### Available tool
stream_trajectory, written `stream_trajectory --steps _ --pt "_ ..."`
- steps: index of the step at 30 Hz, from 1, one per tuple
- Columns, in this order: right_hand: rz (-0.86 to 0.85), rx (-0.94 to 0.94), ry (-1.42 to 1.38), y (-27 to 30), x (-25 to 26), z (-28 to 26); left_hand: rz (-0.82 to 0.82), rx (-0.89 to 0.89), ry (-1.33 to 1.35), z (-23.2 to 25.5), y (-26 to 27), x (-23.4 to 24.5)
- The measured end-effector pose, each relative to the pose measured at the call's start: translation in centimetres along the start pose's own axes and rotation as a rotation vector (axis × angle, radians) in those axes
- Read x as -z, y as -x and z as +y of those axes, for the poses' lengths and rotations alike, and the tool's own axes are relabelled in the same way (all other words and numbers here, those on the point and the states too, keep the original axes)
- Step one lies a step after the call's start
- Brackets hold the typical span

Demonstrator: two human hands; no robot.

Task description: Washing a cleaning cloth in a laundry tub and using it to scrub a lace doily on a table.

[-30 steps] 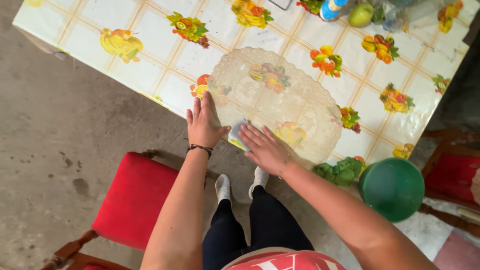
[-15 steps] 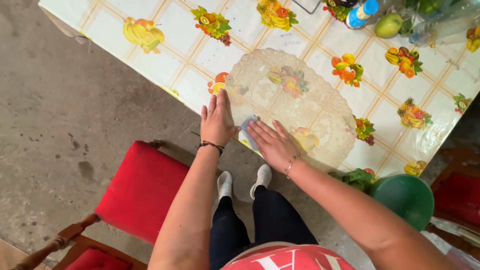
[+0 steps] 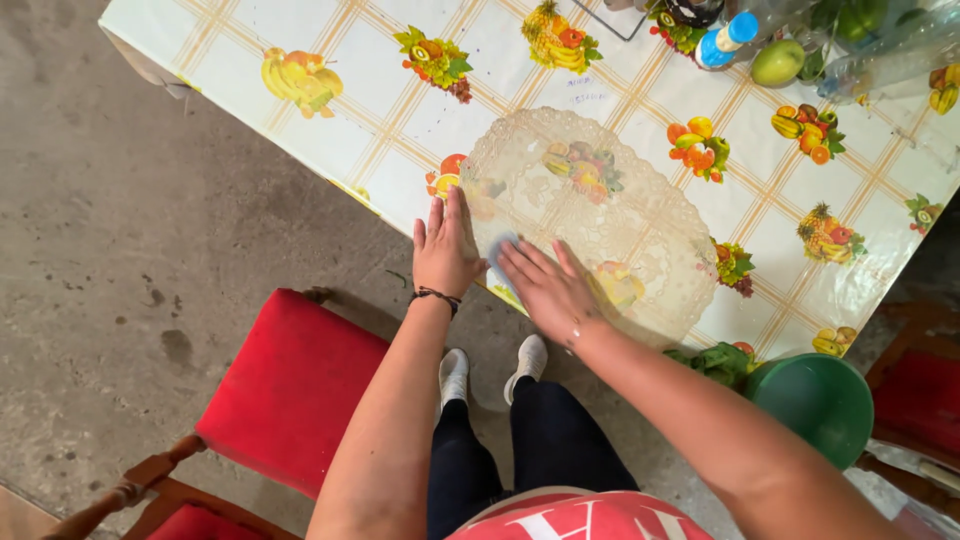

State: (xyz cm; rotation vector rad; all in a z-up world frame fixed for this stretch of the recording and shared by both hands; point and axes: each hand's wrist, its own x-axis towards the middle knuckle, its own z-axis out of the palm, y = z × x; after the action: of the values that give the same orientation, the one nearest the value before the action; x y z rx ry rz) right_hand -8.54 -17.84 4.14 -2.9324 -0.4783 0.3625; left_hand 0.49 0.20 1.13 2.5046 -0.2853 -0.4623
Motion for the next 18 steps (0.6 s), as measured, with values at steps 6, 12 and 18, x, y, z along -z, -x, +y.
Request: stream_trajectory --steps 6,12,18 --pt "0.057 -0.006 -0.037 -5.1 -0.4 -0.3 0.011 0.006 -0.025 -0.7 0.0 -0.7" --pt "-0.051 -0.033 -0.059 -1.6 0.4 -1.2 -0.010 0.010 -0.011 -0.5 0.1 -0.4" --pt "-0.210 -0.103 0.079 -11.6 2.6 0.1 -0.002 0.025 0.028 -0.2 0.3 0.3"
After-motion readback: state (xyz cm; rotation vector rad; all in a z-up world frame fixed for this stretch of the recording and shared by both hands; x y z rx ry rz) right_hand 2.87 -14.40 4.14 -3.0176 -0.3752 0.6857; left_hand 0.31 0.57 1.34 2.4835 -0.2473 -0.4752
